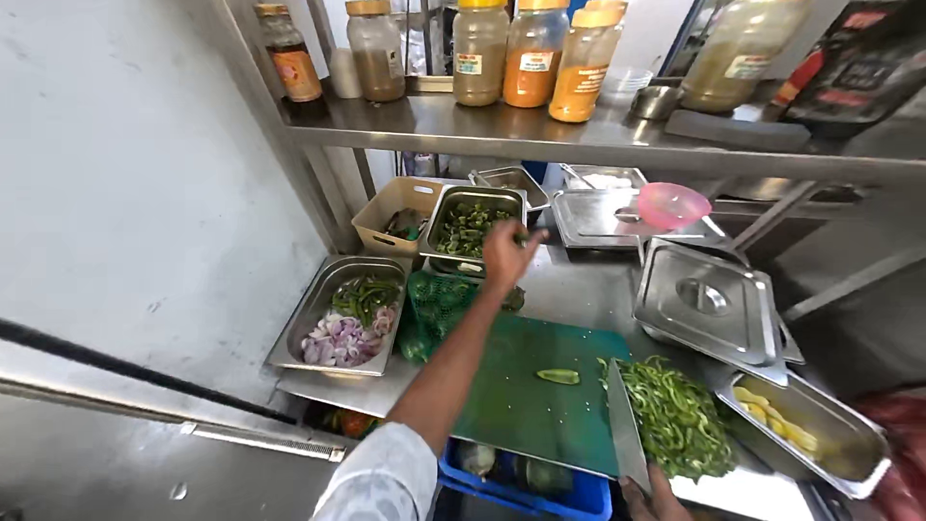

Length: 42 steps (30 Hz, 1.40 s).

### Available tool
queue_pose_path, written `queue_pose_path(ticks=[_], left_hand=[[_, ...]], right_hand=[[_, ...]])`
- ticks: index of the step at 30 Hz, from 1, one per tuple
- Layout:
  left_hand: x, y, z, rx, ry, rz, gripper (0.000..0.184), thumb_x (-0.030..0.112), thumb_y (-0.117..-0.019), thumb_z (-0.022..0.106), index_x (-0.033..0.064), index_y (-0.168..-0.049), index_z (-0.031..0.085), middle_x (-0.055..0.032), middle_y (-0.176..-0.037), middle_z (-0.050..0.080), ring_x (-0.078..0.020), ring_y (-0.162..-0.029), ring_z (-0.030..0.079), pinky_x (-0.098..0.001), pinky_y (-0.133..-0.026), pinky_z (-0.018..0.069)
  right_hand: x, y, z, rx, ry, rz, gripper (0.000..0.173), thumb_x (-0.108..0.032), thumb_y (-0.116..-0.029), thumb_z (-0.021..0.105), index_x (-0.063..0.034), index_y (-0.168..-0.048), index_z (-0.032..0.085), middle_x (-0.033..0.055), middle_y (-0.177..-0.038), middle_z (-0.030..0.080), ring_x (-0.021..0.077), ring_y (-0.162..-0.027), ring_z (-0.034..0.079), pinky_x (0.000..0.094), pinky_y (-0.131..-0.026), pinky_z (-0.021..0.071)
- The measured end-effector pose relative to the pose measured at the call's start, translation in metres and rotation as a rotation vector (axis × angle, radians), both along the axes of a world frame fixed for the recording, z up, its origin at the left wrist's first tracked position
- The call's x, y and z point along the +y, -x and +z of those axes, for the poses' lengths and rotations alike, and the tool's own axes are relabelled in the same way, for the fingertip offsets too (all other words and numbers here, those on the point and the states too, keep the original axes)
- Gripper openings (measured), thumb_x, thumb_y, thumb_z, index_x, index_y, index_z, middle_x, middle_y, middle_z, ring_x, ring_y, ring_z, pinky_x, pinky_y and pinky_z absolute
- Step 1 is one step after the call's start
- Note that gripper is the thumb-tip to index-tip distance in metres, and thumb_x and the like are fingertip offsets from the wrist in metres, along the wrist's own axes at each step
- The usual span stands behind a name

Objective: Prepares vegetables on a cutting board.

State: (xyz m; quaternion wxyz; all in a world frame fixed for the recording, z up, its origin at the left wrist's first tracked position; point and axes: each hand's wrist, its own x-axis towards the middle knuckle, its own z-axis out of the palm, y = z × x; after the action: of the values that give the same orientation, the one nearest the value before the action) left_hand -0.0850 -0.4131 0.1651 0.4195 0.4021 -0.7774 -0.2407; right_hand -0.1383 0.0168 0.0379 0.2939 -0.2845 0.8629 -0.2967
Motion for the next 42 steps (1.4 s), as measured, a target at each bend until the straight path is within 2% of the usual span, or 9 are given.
queue_pose_path(ticks=[2,4,7,10,14,24,28,32,42], left_hand=[[-0.038,-0.004,0.020,-0.151,0.061,0.186,0.071,0.071,-0.0847,0.067,0.0170,-0.130,0.070,-0.0159,-0.137,0.063,-0.0370,-0.133,0.054,-0.0566,-0.112,0.0435],[-0.042,-0.006,0.022,-0.209,0.107,0.222,0.072,0.068,-0.0876,0.065,0.0181,-0.140,0.063,-0.0216,-0.149,0.052,-0.0450,-0.143,0.040,-0.0627,-0.116,0.0348],[0.027,-0.007,-0.014,-0.264,0.128,-0.104,0.046,0.042,-0.0947,0.069,0.0181,-0.134,0.066,-0.0128,-0.139,0.060,-0.0327,-0.133,0.054,-0.0521,-0.111,0.0466],[0.116,-0.010,-0.110,-0.460,-0.019,-0.582,0.036,0.035,-0.0952,0.072,0.0181,-0.126,0.072,-0.0063,-0.129,0.069,-0.0245,-0.126,0.062,-0.0476,-0.110,0.0495],[0.153,-0.018,-0.184,-0.543,-0.181,-0.767,0.020,0.021,-0.0981,0.068,0.0086,-0.110,0.078,-0.0086,-0.124,0.072,-0.0240,-0.125,0.062,-0.0398,-0.113,0.0451],[0.168,-0.039,-0.167,-0.632,-0.162,-0.898,0.011,0.012,-0.0938,0.070,0.0020,-0.097,0.076,-0.0129,-0.111,0.071,-0.0253,-0.113,0.066,-0.0389,-0.105,0.0514],[0.166,-0.042,-0.180,-0.584,-0.119,-0.905,0.014,0.017,-0.0938,0.074,0.0034,-0.094,0.076,-0.0112,-0.107,0.071,-0.0234,-0.109,0.067,-0.0378,-0.103,0.0532],[0.164,-0.057,-0.173,-0.539,-0.173,-0.847,0.026,0.030,-0.0910,0.079,0.0083,-0.104,0.076,-0.0075,-0.112,0.071,-0.0186,-0.110,0.067,-0.0362,-0.102,0.0547],[0.154,-0.071,-0.180,-0.559,-0.145,-0.824,0.017,0.024,-0.0914,0.078,0.0083,-0.098,0.077,-0.0066,-0.108,0.072,-0.0192,-0.109,0.067,-0.0372,-0.102,0.0542]], right_hand=[[-0.004,-0.004,0.003,0.002,0.009,-0.013,0.050,-0.027,-0.1032,0.057,-0.0037,-0.146,0.043,0.0180,-0.090,0.068,0.0301,-0.067,0.068,0.0528,-0.062,0.0579],[-0.005,-0.008,0.006,-0.019,0.000,-0.043,0.048,-0.026,-0.1042,0.057,-0.0075,-0.147,0.044,0.0165,-0.088,0.067,0.0286,-0.063,0.066,0.0503,-0.058,0.0580],[-0.009,-0.008,0.001,-0.030,-0.052,-0.064,0.046,-0.029,-0.1056,0.055,-0.0124,-0.147,0.044,0.0138,-0.090,0.067,0.0258,-0.063,0.067,0.0476,-0.057,0.0589],[-0.016,-0.004,0.002,-0.026,-0.124,-0.035,0.049,-0.028,-0.1061,0.053,-0.0147,-0.151,0.039,0.0143,-0.092,0.068,0.0277,-0.066,0.068,0.0489,-0.061,0.0593],[-0.028,-0.004,0.017,0.118,-0.302,0.061,0.052,-0.024,-0.1065,0.049,-0.0148,-0.156,0.033,0.0185,-0.100,0.071,0.0371,-0.091,0.072,0.0559,-0.083,0.0576],[-0.060,-0.030,0.040,0.251,-0.676,0.307,0.061,-0.008,-0.1029,0.044,-0.0225,-0.160,0.029,0.0222,-0.110,0.070,0.0429,-0.104,0.070,0.0562,-0.085,0.0568],[-0.074,-0.023,0.009,0.195,-0.648,0.312,0.060,-0.007,-0.1023,0.046,-0.0184,-0.159,0.028,0.0220,-0.115,0.069,0.0417,-0.107,0.069,0.0560,-0.088,0.0571],[-0.078,-0.018,0.025,0.229,-0.653,0.323,0.063,-0.006,-0.0998,0.050,-0.0186,-0.158,0.029,0.0219,-0.113,0.069,0.0420,-0.107,0.069,0.0563,-0.088,0.0566],[-0.092,-0.019,0.017,0.187,-0.621,0.395,0.061,-0.009,-0.1019,0.049,-0.0180,-0.159,0.028,0.0222,-0.116,0.069,0.0414,-0.111,0.068,0.0571,-0.092,0.0554]])
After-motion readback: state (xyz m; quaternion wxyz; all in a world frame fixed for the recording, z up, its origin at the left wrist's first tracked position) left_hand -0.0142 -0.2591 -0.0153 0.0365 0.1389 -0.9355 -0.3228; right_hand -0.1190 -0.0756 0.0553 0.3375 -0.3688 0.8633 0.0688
